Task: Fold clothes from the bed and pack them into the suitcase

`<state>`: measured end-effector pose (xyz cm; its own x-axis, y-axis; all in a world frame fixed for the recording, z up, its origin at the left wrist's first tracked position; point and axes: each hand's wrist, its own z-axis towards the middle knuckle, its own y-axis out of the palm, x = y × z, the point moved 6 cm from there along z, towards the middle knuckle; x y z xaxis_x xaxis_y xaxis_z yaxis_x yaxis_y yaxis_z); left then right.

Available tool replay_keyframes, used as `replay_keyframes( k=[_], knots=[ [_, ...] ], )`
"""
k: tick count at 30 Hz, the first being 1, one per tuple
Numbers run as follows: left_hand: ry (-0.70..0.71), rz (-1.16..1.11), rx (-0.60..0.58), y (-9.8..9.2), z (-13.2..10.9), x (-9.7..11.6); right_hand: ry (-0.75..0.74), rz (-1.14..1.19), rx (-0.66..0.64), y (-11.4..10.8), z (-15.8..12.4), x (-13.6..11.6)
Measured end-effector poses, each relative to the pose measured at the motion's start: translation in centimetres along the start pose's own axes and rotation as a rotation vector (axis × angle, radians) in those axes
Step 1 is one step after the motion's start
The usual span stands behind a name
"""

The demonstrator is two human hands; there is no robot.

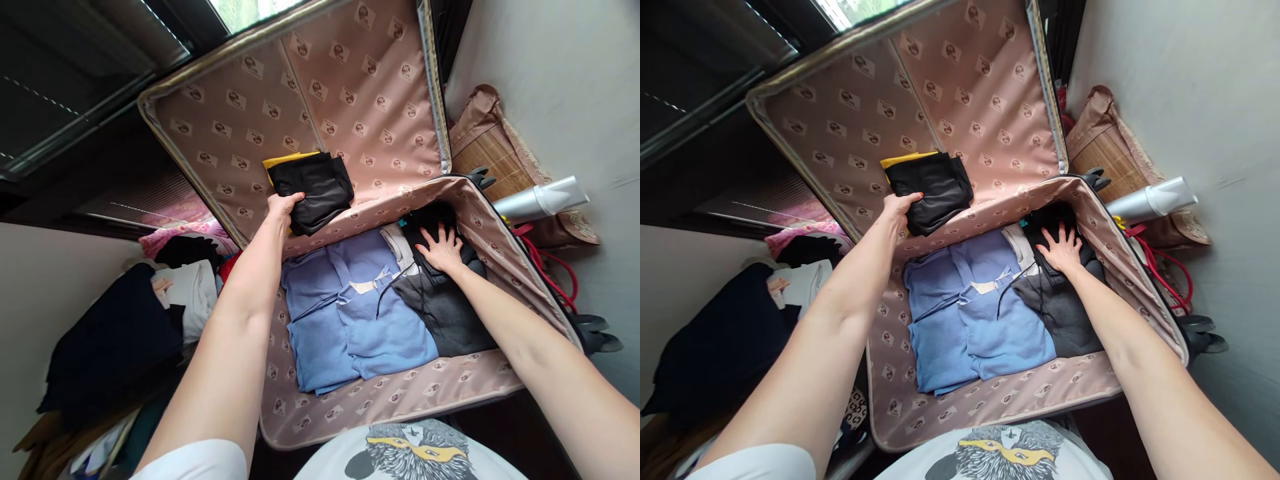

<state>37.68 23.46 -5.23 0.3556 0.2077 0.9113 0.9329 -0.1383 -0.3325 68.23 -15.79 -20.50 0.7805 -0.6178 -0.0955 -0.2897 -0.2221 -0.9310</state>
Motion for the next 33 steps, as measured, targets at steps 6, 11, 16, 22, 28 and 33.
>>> replay_keyframes(
  k=[6,11,16,22,28,33],
  knots=[
    [0.079,-0.305,-0.252,0.5,-3.6,5.5,0.01,0.027,-0.044,0.0,0.1,0.1],
    [0.177,-0.403,-0.377,-2.6,-8.8,11.6,-0.004,0.082,-0.18,-2.2,-0.1,-0.4],
    [0.167,-0.481,-0.425,-2.9,-15.8,12.2,-0.019,0.433,-0.182,-7.9,-2.6,0.1],
    [-0.317,-0.334,-0.698,7.5,-28.0,1.9,-0.045,1.412,-0.359,-12.8,-11.4,3.1],
    [0.153,-0.001,-0.9,13.1,-32.9,1.3,0.175,1.411,0.044,-16.7,-20.9,11.7],
    [0.626,0.565,-0.888,17.6,-40.6,0.8,0.238,1.348,0.143,-16.2,-26.5,15.7]
  ],
)
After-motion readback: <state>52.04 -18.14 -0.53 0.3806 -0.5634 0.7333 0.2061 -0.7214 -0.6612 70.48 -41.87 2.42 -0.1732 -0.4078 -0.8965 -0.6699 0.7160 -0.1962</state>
